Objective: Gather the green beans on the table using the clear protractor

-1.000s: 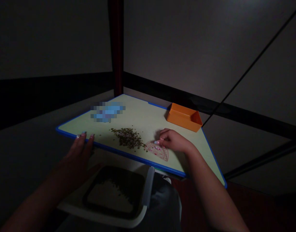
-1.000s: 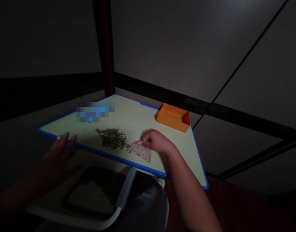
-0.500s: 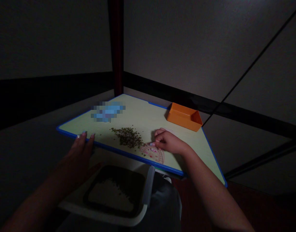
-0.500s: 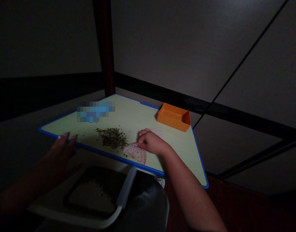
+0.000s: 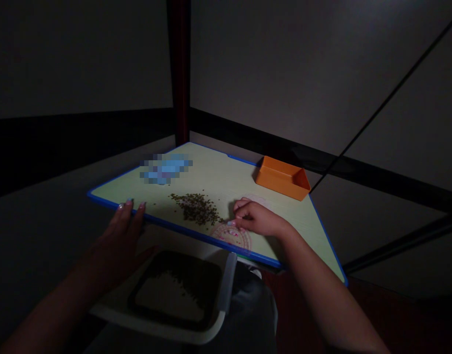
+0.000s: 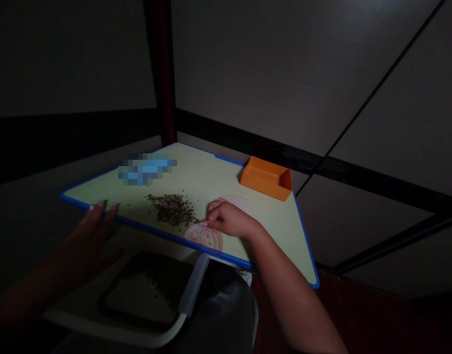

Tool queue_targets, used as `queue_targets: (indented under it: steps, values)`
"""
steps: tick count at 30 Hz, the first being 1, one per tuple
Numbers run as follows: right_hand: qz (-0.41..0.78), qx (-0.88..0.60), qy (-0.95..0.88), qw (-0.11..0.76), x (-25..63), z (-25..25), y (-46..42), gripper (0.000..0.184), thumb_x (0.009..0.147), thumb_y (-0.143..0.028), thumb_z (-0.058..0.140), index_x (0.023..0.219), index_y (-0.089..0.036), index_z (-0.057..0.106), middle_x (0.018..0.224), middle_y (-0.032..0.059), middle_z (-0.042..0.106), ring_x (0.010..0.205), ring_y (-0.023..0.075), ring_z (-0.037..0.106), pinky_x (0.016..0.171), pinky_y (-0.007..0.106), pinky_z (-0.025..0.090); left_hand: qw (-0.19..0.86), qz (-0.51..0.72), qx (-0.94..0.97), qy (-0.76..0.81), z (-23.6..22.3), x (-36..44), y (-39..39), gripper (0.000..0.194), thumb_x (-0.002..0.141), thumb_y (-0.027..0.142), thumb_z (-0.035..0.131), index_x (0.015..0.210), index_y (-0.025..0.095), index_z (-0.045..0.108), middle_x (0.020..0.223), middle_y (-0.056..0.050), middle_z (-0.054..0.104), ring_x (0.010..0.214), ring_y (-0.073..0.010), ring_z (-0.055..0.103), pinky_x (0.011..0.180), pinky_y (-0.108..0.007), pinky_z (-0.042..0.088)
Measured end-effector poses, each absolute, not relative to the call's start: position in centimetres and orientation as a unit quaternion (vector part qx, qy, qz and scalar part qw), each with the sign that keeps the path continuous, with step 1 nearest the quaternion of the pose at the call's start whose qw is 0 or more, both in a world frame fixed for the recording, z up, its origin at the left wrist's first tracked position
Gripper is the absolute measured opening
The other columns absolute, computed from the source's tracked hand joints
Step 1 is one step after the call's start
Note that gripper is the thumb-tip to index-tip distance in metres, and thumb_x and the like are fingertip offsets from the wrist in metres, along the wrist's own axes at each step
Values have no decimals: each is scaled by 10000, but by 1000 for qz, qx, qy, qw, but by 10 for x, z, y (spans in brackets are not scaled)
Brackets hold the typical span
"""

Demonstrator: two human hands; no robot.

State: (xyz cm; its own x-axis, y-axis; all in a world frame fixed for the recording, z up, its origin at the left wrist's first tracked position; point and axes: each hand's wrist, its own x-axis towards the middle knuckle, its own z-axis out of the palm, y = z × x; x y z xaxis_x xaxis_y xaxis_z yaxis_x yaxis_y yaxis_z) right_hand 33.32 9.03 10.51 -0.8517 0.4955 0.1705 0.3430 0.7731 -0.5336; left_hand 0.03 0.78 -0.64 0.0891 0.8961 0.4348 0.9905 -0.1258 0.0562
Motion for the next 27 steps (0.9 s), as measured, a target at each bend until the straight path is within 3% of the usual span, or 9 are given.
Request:
queue_targets:
  steps: [8,18,27]
  values:
    - [194,-307,-913,186,350,113,97,361,860,-225,541,508,-153,501,619,-11,428,660,118,410,710,270,335,113,-185,-728,-651,-6,-1,6,891,720,546,455,1413,157,51,1541,-208,58,1412,-370,81,1072,-552,326]
    - [156,-344,-910,168,348,103,102,356,840,-164,551,497,-149,460,592,-24,392,635,107,391,694,260,327,114,-185,-731,-647,-3,1,5,868,745,527,442,1411,136,47,1529,-240,65,1409,-390,68,1078,-566,304]
    - [211,-305,-914,167,346,111,97,327,857,-216,533,536,-151,535,613,-11,437,656,114,418,710,263,334,125,-192,-730,-644,-8,-1,6,869,741,541,439,1413,158,42,1542,-207,43,1414,-375,70,1085,-553,303]
